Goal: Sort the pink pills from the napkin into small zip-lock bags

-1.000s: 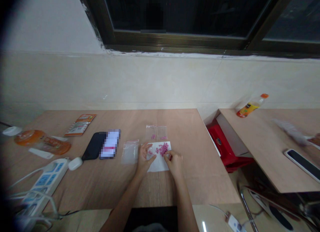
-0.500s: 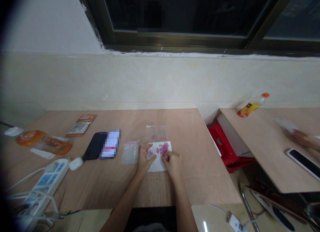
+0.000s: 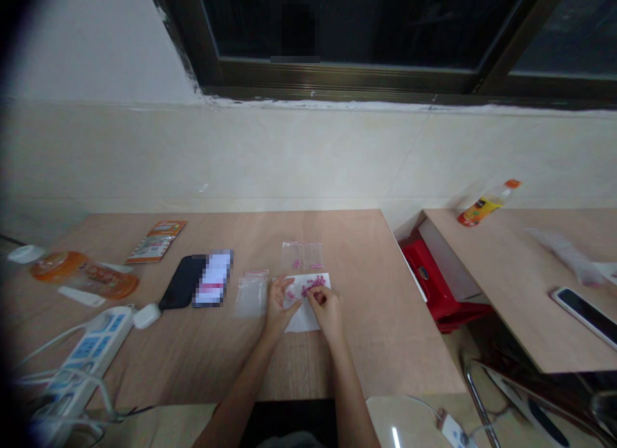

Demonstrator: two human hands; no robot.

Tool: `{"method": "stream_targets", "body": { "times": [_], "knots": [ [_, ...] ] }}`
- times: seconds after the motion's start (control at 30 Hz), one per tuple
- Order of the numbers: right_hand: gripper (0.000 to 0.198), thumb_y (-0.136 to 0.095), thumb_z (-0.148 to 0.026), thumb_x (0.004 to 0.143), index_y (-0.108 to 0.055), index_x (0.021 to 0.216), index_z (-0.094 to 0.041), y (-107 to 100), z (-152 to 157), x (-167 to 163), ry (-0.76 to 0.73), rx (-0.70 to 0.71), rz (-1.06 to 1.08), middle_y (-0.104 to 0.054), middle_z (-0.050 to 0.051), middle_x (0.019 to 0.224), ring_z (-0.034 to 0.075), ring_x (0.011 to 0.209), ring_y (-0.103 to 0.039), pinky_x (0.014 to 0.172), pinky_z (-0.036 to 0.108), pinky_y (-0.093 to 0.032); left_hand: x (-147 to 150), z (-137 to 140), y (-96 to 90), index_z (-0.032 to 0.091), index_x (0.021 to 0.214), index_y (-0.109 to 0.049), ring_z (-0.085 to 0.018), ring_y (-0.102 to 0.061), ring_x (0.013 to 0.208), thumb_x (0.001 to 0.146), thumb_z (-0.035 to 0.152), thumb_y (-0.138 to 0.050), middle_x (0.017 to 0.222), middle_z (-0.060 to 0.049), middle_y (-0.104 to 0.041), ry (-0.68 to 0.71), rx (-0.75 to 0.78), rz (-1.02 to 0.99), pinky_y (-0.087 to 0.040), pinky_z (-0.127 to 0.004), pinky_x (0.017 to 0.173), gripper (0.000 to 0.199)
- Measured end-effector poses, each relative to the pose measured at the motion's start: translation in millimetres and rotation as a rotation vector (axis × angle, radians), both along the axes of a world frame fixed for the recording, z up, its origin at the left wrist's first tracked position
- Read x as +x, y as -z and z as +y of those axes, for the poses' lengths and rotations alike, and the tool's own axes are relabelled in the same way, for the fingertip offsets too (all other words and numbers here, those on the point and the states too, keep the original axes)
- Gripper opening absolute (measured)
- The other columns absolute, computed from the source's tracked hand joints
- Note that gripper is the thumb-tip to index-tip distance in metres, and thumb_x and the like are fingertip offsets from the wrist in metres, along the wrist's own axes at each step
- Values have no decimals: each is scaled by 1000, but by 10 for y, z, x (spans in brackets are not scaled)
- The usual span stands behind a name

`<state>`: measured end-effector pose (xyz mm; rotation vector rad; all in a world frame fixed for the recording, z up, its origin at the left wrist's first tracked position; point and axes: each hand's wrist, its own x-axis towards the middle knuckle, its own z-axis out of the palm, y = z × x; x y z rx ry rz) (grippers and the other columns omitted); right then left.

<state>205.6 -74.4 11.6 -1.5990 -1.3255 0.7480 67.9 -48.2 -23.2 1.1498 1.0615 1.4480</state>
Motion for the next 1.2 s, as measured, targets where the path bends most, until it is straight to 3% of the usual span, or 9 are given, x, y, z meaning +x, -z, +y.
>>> {"method": "stream_targets", "body": {
  "times": [0.2,0.33,0.57,0.87,1.2],
  "knots": [
    [29,-58,-41,84,-72,81,-16,-95,95,-157,-89,39,7,-61,1,59,13,52,-51,54,23,-38,-2,3,14,23,124,-47,-22,-60,110,60,17,-78,113,-7,-62,0,11,1,-43,-40,101,71],
    [29,-55,-39,85,-72,83,-16,-109,131,-75,-35,42,-79,-64,2,60,14,54,-55,58,25,-40,-8,-1,10,23,124,-46,-22,-59,111,60,16,-76,114,-8,-62,12,12,1,-42,-41,102,72],
    [18,-57,-30,84,-73,89,-21,-92,256,107,-20,-86,-407,-70,1,70,16,64,-62,66,26,-39,7,0,-13,23,121,-47,-23,-59,112,57,12,-74,112,-7,-63,3,1,-17,-40,-41,104,71],
    [19,-59,-31,87,-73,97,-23,-136,406,63,-104,-226,-610,-75,5,88,19,82,-67,77,29,-37,-2,-4,-5,23,122,-47,-23,-59,112,58,11,-73,113,-7,-62,8,7,-12,-40,-42,104,71],
    [15,-60,-28,85,-74,88,-24,-164,449,35,-117,-261,-656,-73,3,78,18,78,-66,76,28,-36,-15,-8,-13,24,122,-47,-22,-58,113,58,9,-73,113,-7,-62,12,3,-6,-39,-42,106,71]
  ]
}}
